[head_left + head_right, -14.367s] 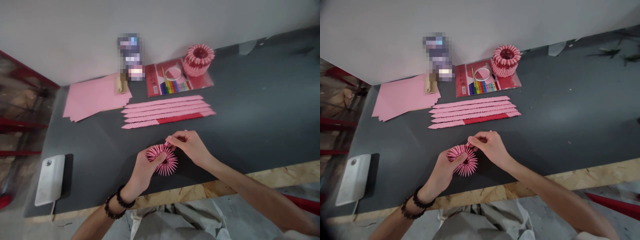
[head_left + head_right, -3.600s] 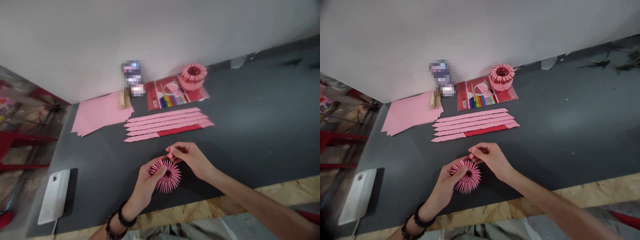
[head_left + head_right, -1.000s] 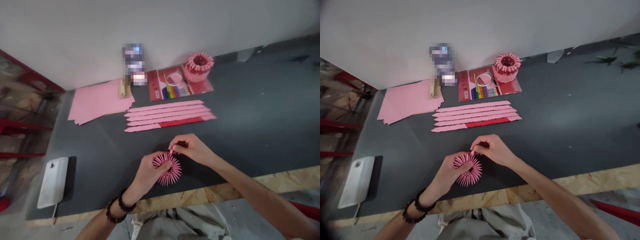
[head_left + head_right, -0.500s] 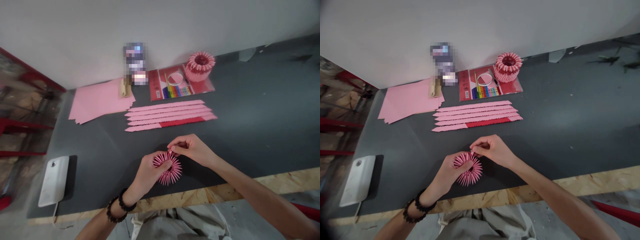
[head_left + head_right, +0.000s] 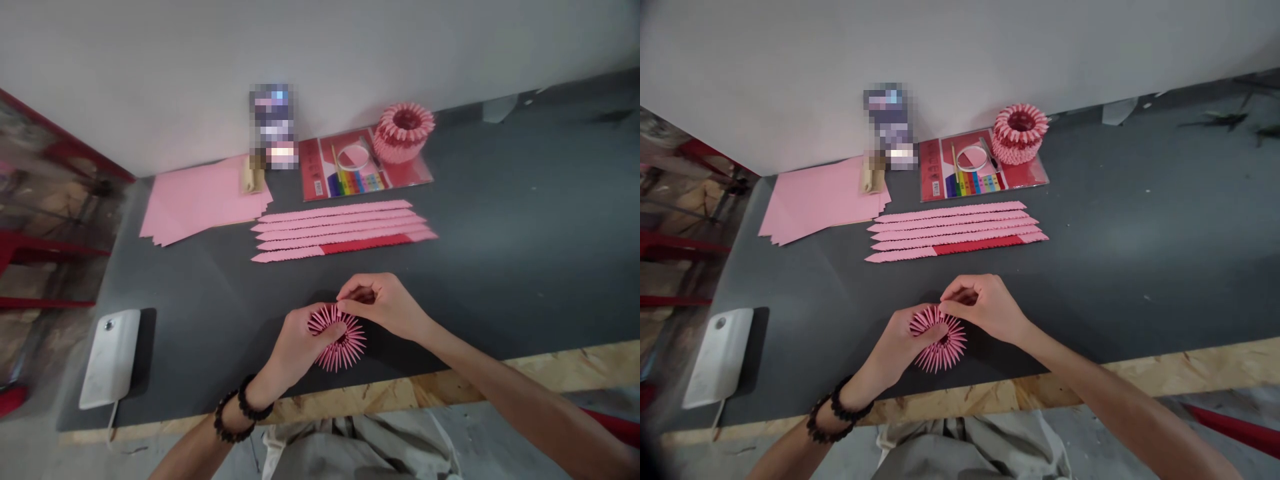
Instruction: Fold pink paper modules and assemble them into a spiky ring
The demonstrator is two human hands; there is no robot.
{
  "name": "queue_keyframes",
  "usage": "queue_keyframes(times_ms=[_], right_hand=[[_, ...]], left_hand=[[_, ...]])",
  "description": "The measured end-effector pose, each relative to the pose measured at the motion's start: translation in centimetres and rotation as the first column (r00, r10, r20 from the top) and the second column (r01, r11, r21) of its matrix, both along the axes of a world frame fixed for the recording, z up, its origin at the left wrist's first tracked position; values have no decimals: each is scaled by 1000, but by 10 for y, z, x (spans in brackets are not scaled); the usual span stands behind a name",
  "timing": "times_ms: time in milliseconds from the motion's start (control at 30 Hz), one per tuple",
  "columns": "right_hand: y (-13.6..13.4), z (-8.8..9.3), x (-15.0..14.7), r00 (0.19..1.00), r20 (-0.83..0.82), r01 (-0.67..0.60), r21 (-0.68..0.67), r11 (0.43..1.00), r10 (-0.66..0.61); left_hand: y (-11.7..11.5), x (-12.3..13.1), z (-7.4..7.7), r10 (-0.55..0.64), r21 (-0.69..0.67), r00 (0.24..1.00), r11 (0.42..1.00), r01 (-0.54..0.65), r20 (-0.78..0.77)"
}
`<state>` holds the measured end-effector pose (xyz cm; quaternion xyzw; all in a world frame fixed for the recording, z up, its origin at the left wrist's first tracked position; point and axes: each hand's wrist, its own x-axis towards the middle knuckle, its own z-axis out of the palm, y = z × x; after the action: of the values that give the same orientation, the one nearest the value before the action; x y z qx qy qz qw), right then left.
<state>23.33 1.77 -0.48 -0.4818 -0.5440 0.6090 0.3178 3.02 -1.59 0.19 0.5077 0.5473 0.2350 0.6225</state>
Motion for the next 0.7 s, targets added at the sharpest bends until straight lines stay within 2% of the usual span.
queue_keyframes(times_ms=[133, 467, 700], right_hand=[[0, 1, 0, 1000, 1, -16, 20, 1000, 16], [-3, 4, -2, 999, 36, -39, 38, 999, 37], [-3, 7, -3, 988, 137, -85, 121, 989, 68]], left_hand=[[1, 0, 0, -22, 12, 1000, 1000, 22, 4], [2, 2, 1, 47, 52, 998, 997, -49, 38], [2, 5, 4, 66, 55, 996, 996, -69, 64]])
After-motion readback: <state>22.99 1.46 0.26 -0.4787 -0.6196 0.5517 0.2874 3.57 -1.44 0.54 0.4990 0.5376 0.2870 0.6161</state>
